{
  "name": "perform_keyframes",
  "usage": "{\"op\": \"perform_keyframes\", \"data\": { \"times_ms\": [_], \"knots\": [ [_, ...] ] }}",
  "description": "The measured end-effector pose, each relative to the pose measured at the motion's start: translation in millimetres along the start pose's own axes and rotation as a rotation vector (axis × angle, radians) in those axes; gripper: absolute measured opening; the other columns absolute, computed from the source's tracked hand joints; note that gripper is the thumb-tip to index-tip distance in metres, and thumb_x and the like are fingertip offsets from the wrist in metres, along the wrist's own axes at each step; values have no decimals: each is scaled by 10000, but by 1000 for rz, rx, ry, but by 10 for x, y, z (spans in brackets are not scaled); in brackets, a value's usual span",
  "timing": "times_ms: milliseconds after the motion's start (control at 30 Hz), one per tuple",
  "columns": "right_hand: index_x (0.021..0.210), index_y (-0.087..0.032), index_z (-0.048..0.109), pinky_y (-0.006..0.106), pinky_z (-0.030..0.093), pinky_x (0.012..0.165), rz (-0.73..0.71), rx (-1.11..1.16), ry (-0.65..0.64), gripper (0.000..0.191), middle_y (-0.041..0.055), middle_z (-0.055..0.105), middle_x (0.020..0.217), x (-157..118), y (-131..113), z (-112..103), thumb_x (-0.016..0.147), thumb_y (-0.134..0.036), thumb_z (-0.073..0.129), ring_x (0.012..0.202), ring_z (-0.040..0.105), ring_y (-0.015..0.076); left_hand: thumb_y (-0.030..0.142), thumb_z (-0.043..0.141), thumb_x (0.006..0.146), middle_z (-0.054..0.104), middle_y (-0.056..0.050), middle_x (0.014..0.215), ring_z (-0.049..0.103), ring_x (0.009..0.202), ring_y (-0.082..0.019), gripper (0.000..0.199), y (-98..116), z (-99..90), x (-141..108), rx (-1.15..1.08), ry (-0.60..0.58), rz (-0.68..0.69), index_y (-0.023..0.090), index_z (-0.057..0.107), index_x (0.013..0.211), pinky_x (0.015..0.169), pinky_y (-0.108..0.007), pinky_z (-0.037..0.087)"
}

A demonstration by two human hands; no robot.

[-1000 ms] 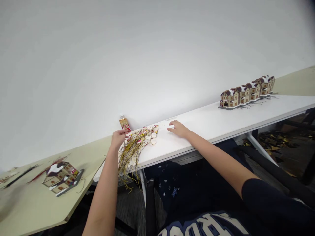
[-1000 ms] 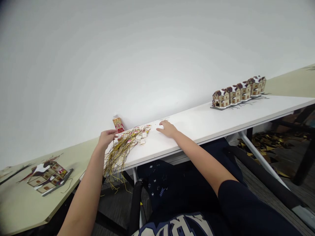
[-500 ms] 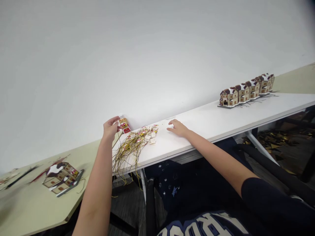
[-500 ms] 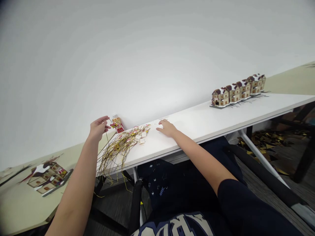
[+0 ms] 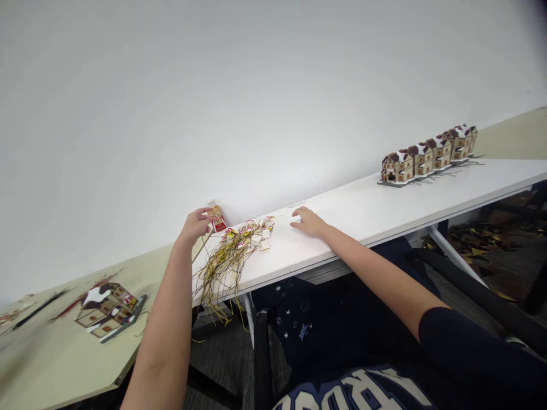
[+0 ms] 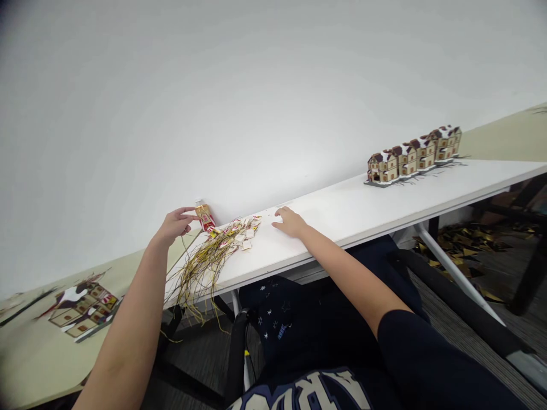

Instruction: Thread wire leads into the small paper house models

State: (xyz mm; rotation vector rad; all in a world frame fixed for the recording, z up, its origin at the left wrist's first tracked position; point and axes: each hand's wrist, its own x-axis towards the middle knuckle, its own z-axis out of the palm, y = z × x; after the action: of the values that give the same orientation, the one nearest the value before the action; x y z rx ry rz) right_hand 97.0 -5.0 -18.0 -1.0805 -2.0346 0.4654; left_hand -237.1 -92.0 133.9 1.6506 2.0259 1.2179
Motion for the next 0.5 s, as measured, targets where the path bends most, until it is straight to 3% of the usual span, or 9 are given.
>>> {"op": "perform_keyframes", "data": {
  "times_ms": [200,333,500],
  "knots": [
    [1104,-176,585,317,464,861,-12,0,4,286,95,562,1243,2,11,1,859,-314,634,833,603,152,187,470,807,718,-57,1001,495,490,-66,512,83,-81,45,181,417,385,204,513,1316,548,-209,453],
    [1103,-174,584,316,463,858,-16,-3,6,281,96,562,1243,-1,16,3,859,-303,634,830,602,151,156,462,844,713,-47,1008,577,621,-93,543,212,-155,12,355,536,583,216,446,1384,741,-247,492],
    [1105,-171,586,314,464,845,-18,-2,4,284,99,557,1250,-1,16,7,858,-302,636,838,606,151,142,386,902,688,-94,1119,636,933,-175,464,318,-165,-98,486,702,677,176,488,1354,877,-307,463]
  ]
}}
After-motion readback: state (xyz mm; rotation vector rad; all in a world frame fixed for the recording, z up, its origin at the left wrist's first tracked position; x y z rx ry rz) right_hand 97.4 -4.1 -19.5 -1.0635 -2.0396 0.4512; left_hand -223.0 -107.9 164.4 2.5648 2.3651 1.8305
